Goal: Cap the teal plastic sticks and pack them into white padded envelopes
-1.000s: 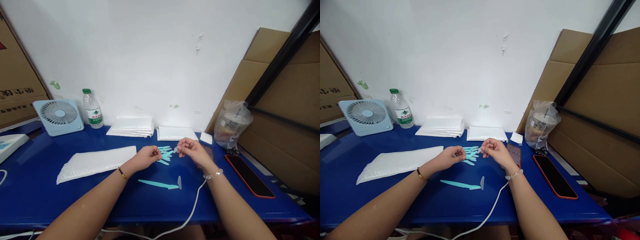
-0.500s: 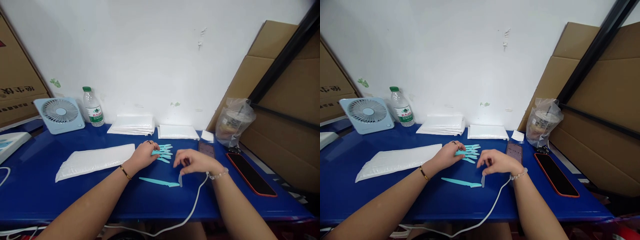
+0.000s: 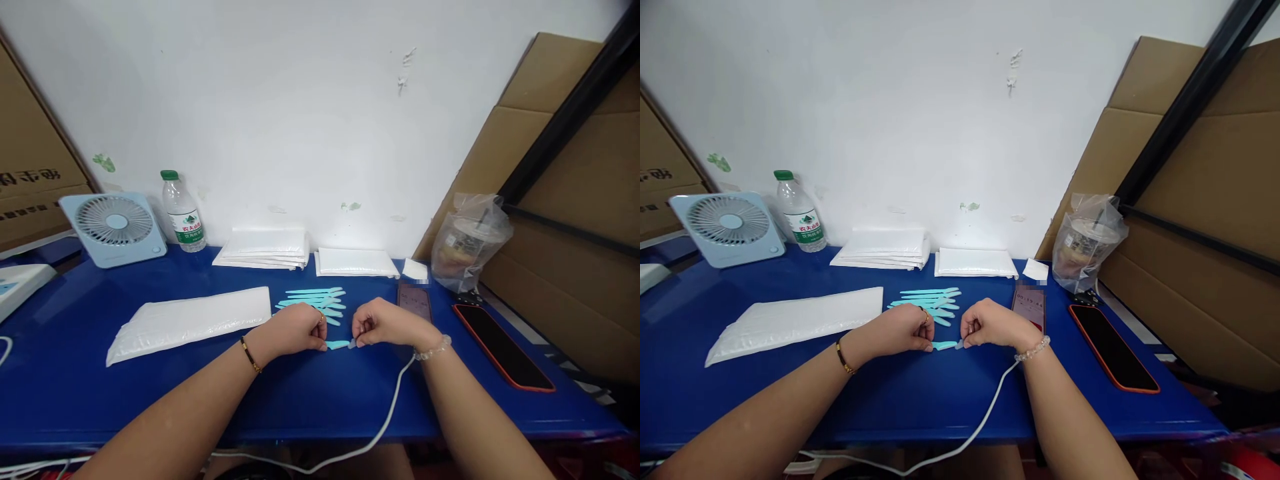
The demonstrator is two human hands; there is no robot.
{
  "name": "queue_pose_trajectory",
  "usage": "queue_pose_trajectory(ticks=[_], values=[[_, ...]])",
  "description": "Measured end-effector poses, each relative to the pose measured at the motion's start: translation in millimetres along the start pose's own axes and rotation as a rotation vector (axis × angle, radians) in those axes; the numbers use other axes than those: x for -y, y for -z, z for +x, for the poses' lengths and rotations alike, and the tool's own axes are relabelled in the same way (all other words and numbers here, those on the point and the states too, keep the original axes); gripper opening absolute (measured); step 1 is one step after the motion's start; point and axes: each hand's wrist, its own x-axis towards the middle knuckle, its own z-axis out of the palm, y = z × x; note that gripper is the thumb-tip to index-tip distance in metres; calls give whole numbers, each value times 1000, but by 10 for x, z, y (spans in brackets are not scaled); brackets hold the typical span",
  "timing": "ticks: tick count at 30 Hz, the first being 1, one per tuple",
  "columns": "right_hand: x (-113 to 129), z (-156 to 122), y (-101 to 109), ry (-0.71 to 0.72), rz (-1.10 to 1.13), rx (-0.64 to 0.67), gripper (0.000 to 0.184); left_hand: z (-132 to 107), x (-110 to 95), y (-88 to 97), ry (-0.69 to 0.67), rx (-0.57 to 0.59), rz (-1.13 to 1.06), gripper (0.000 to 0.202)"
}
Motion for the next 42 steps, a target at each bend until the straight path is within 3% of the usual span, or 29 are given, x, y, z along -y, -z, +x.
queue_pose_trajectory(ticks=[12,14,16,17,19,21,23,26,28,31,37,42], values=[[64,134,-172,96,-117,-168,10,117,65,-161,-79,-155,58,12],[51,135,-158,113,-166,-236,26,116,122,-136,-99,-245,96,39],[9,164,-139,126,-228,-333,65,106,207,-91,-55,-351,158,84],[-22,194,-132,128,-260,-368,85,101,255,-67,-9,-367,186,102],[-89,276,-130,127,-305,-367,105,97,342,-30,72,-310,215,114],[-131,360,-148,147,-326,-306,98,104,388,-14,97,-230,215,101],[-121,416,-188,189,-360,-276,76,118,383,-21,55,-197,212,74],[-22,434,-277,228,-458,-324,40,148,314,-70,-36,-198,258,36],[62,429,-335,218,-537,-367,27,170,263,-114,-34,-210,313,23],[166,439,-380,150,-646,-358,18,204,216,-160,21,-221,349,20],[346,484,-337,-40,-724,-138,26,214,211,-156,20,-232,332,17],[691,367,-29,-101,-657,-7,21,191,137,-123,-10,-305,269,28]])
